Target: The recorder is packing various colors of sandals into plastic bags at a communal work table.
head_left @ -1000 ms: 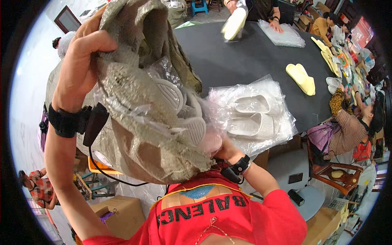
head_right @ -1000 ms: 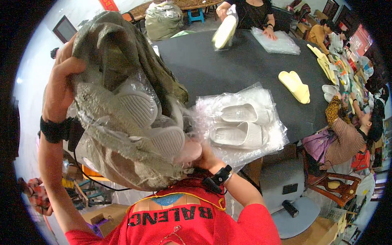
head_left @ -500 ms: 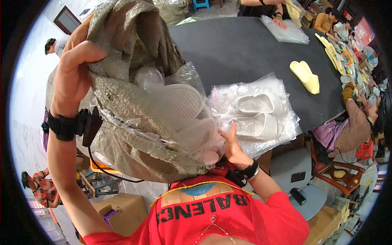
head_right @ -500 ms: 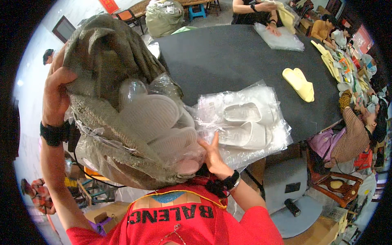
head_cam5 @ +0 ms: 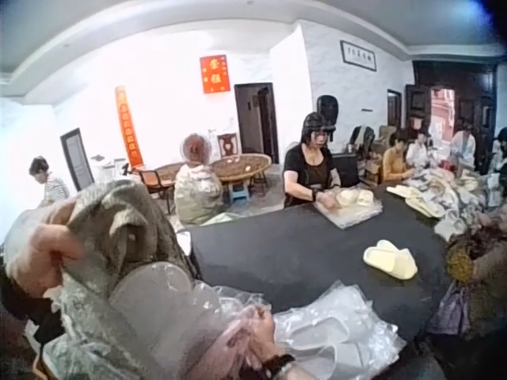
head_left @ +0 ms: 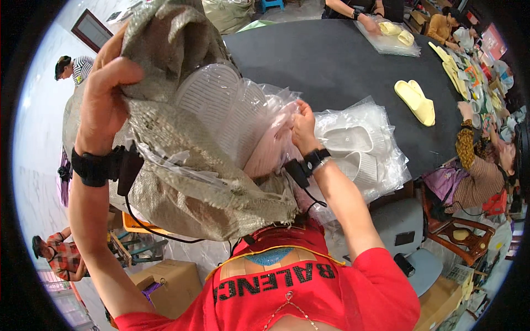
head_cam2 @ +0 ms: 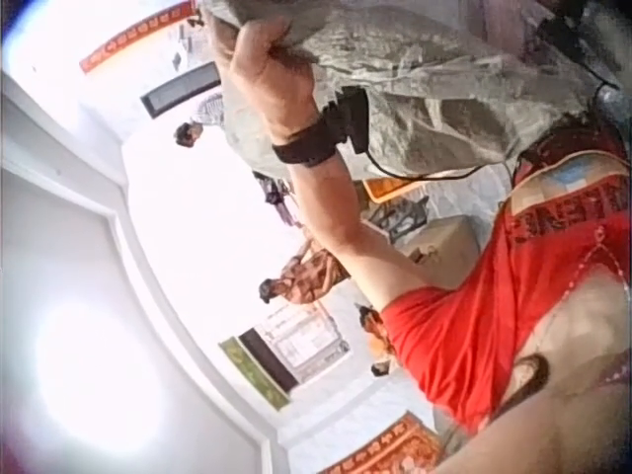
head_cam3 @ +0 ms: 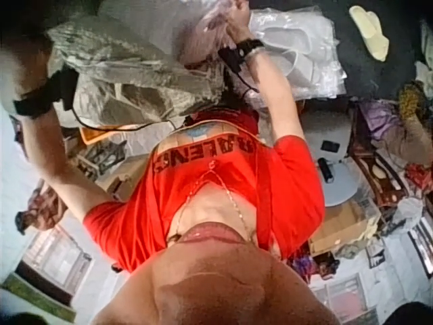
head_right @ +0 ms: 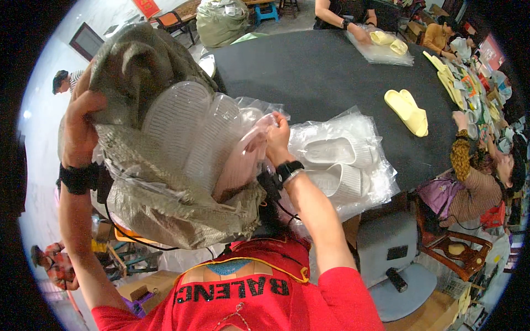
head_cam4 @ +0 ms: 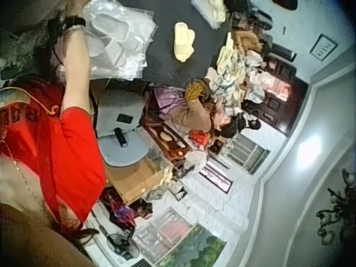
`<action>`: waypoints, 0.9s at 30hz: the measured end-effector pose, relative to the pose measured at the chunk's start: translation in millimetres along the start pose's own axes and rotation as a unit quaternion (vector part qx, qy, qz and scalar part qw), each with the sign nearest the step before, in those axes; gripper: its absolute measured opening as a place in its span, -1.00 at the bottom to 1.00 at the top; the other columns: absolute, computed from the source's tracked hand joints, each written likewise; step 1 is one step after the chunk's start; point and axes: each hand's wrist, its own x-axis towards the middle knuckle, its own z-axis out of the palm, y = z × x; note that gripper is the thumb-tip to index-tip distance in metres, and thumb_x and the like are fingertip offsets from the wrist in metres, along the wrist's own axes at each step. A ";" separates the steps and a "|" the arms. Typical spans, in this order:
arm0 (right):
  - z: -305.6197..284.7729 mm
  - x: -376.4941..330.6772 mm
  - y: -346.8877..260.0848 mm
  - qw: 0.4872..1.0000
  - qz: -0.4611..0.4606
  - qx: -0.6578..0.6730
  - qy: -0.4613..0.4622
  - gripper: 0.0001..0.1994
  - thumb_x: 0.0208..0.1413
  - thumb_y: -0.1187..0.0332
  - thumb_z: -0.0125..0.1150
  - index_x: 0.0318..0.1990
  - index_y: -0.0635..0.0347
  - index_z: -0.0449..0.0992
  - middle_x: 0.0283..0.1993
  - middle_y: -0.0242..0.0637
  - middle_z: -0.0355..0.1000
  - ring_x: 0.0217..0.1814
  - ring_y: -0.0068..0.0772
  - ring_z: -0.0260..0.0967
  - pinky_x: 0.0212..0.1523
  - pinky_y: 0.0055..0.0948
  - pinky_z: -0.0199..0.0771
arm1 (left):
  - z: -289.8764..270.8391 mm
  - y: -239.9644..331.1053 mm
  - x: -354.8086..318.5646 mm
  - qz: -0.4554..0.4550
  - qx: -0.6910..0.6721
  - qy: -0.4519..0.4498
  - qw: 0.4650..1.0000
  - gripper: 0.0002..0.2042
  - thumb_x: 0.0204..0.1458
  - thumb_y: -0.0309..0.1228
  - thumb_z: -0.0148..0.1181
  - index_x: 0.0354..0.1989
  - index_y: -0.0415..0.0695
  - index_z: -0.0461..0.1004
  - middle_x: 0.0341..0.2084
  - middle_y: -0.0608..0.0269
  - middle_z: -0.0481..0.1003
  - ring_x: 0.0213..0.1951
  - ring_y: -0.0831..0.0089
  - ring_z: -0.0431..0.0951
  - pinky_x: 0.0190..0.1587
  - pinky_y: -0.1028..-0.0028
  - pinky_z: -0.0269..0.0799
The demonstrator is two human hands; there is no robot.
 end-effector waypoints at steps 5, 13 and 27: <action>-0.1 8.9 9.1 0.997 0.022 0.044 0.060 -0.55 0.19 0.08 -0.22 0.10 0.20 0.07 -0.07 -0.26 0.27 -0.13 -0.36 0.31 -0.13 -0.37 0.37 | -6.8 -23.7 0.5 -0.025 0.015 -0.047 0.998 -0.36 -0.35 -0.57 -0.12 0.11 -0.32 0.18 -0.07 0.21 0.36 -0.06 0.48 0.34 -0.01 0.60 0.22; 67.3 -89.9 -67.4 0.951 -0.083 -0.249 -0.166 -0.30 0.13 -0.14 -0.28 0.24 0.26 -0.03 0.34 -0.11 -0.22 0.39 -0.25 -0.34 0.31 -0.30 -0.32 | 6.0 -22.6 -0.3 -0.074 0.123 0.009 0.990 -0.42 -0.26 -0.56 0.07 0.09 -0.27 0.19 -0.10 0.20 0.35 -0.07 0.47 0.32 -0.04 0.59 0.22; 135.7 -163.0 -91.1 0.865 0.194 -0.079 -0.456 -0.51 -0.15 0.42 0.24 0.01 0.31 0.30 -0.03 -0.29 0.34 0.00 -0.39 0.26 0.09 -0.44 0.17 | -69.5 4.1 -34.6 0.086 0.229 -0.022 0.969 -0.69 0.09 -0.35 -0.01 -0.01 -0.20 0.35 -0.15 0.22 0.43 -0.15 0.49 0.42 -0.08 0.51 0.32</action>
